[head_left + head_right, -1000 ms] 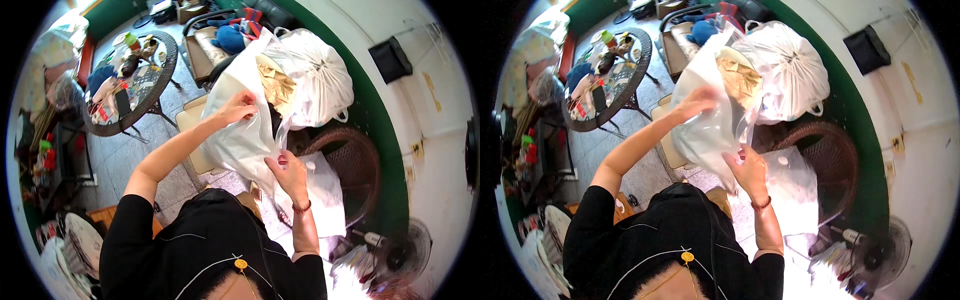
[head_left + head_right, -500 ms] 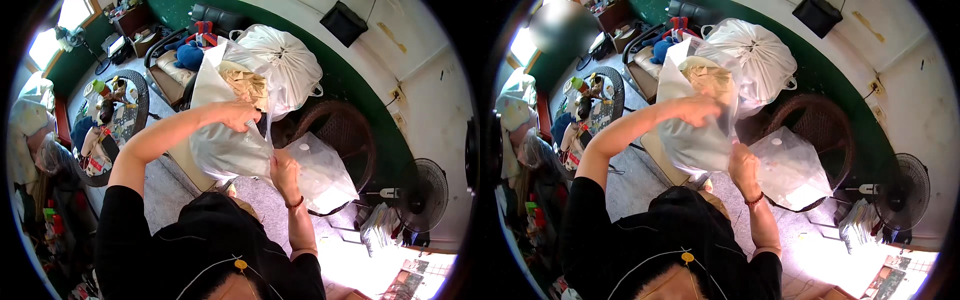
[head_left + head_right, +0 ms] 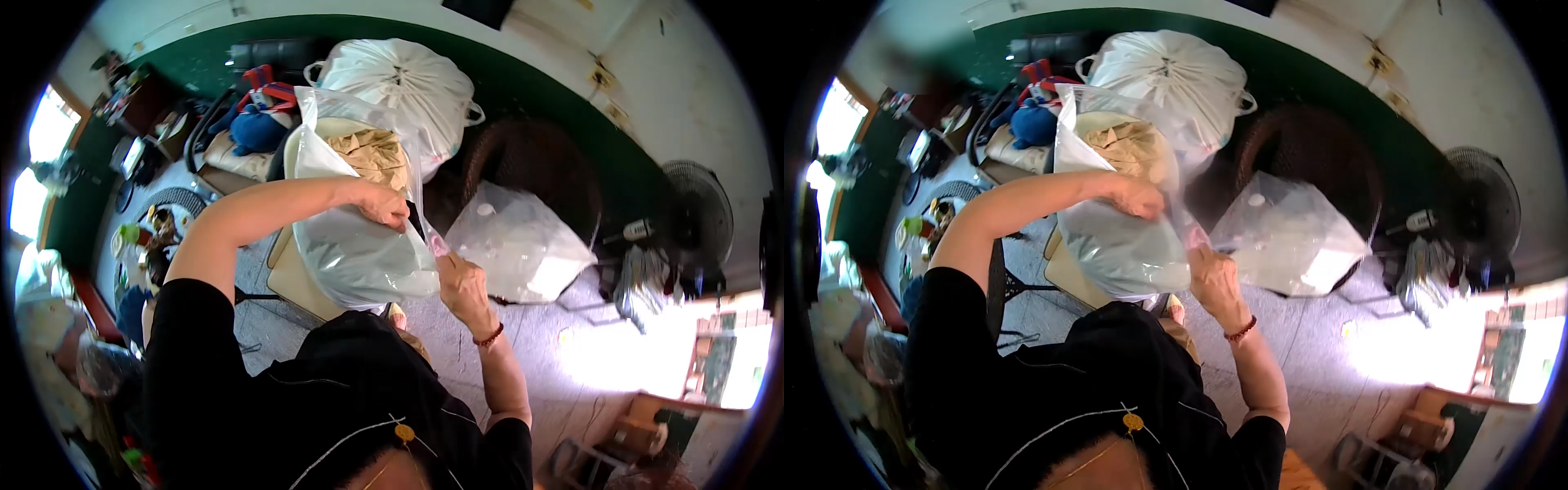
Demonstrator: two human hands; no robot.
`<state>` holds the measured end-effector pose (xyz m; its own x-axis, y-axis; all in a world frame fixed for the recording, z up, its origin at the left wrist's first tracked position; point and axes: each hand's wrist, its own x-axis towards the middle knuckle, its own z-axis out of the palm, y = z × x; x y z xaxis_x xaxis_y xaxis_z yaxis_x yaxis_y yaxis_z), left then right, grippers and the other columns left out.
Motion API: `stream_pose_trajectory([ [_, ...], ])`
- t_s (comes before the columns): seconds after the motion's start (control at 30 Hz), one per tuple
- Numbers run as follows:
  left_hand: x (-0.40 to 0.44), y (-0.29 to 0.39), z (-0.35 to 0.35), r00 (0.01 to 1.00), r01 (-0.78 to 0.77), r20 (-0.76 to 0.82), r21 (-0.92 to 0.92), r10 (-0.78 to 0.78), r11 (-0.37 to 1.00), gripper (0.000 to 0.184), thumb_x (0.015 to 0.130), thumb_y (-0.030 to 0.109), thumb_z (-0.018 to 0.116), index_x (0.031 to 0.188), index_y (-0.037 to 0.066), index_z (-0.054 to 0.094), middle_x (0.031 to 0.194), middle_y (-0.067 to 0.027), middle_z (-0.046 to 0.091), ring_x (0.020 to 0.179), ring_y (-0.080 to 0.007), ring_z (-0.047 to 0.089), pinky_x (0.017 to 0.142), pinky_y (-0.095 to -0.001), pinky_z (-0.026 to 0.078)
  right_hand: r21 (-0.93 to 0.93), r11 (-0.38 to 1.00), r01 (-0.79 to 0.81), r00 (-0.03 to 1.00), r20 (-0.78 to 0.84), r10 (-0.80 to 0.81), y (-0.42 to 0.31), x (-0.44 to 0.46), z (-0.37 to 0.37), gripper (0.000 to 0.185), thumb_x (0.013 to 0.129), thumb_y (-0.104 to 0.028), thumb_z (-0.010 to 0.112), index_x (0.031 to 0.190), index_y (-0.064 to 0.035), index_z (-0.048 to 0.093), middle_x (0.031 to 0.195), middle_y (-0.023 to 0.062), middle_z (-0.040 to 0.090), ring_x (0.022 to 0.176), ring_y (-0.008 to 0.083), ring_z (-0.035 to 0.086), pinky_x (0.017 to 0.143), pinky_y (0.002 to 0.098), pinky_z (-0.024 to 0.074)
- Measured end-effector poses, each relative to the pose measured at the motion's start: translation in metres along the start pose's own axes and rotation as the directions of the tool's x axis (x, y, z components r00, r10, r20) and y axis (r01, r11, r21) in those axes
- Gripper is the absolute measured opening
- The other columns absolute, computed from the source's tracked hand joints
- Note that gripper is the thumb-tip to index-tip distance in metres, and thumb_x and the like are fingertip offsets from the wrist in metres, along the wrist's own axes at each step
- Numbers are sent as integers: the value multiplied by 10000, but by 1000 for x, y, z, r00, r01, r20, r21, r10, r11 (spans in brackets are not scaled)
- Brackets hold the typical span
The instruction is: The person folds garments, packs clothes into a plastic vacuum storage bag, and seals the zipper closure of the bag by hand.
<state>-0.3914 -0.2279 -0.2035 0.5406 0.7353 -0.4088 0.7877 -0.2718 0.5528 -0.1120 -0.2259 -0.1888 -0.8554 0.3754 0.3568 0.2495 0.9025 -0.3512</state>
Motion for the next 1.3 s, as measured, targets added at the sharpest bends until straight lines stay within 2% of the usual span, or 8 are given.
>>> stream_pose_trajectory([
  [0.17, 13, -13, 22, 956, -258, -162, -54, 246, 965, 276, 845, 325, 567, 797, 57, 615, 834, -134, 616, 795, -301, 589, 713, -398, 431, -63, 978, -200, 974, -119, 192, -24, -6, 4, 35, 731, -12, 515, 757, -35, 519, 726, 126, 541, 636, 316, 569, 544, 402, 444],
  [0.27, -3, 15, 6, 837, -247, -349, 445, 421, 861, 158, 748, 270, 663, 753, 115, 634, 1078, -78, 557, 993, -232, 526, 822, -458, 347, -103, 930, -354, 928, -163, 336, -27, -12, 4, 39, 758, -55, 564, 794, -46, 554, 740, 112, 549, 662, 315, 572, 558, 404, 445],
  [0.43, -19, 37, -20, 626, -324, -414, 634, 661, 703, 117, 727, 217, 675, 727, 111, 626, 1083, -63, 535, 1051, -239, 494, 967, -561, 232, -156, 906, -393, 904, -248, 349, -41, -10, 9, 66, 774, -95, 600, 818, -52, 576, 762, 93, 547, 726, 291, 573, 622, 392, 452],
  [0.57, 8, 12, -28, 842, -419, -188, 361, 505, 833, 104, 731, 189, 666, 675, 112, 623, 992, -6, 572, 967, -177, 547, 1045, -611, 110, -158, 914, -373, 914, -233, 332, -37, -13, 12, 68, 768, -95, 604, 811, -51, 575, 772, 85, 545, 738, 278, 571, 628, 382, 453],
  [0.73, 4, 16, -30, 791, -491, -211, 340, 574, 802, 137, 755, 159, 611, 687, 44, 583, 726, -97, 547, 705, -280, 541, 776, -383, 390, -136, 902, -409, 877, -331, 348, -23, -13, 17, 73, 776, -101, 600, 810, -47, 564, 769, 87, 542, 711, 287, 569, 609, 391, 452],
  [0.9, -35, 25, -19, 748, -412, -369, 393, 551, 822, 145, 744, 137, 604, 653, 41, 546, 716, -108, 536, 722, -297, 539, 688, -390, 414, -156, 917, -367, 883, -368, 291, -25, 4, 13, 115, 706, -43, 535, 813, -70, 569, 755, 100, 531, 689, 294, 560, 558, 396, 460],
  [1.0, -97, 31, -6, 764, -341, -413, 396, 497, 853, 127, 724, 112, 634, 716, 27, 540, 741, -114, 531, 743, -301, 531, 713, -390, 414, -151, 987, -49, 964, -267, 7, -56, 22, 2, 154, 658, 1, 553, 809, -32, 555, 739, 100, 530, 652, 250, 568, 520, 342, 467],
  [1.3, -175, -7, -10, 704, -244, -598, 304, 384, 921, 122, 740, 44, 636, 764, 13, 521, 740, -128, 512, 721, -313, 521, 707, -387, 427, -294, 940, 173, 975, -83, -205, -84, 123, 14, 271, 810, -268, 642, 654, -99, 499, 591, 34, 495, 537, 204, 545, 478, 339, 426],
])
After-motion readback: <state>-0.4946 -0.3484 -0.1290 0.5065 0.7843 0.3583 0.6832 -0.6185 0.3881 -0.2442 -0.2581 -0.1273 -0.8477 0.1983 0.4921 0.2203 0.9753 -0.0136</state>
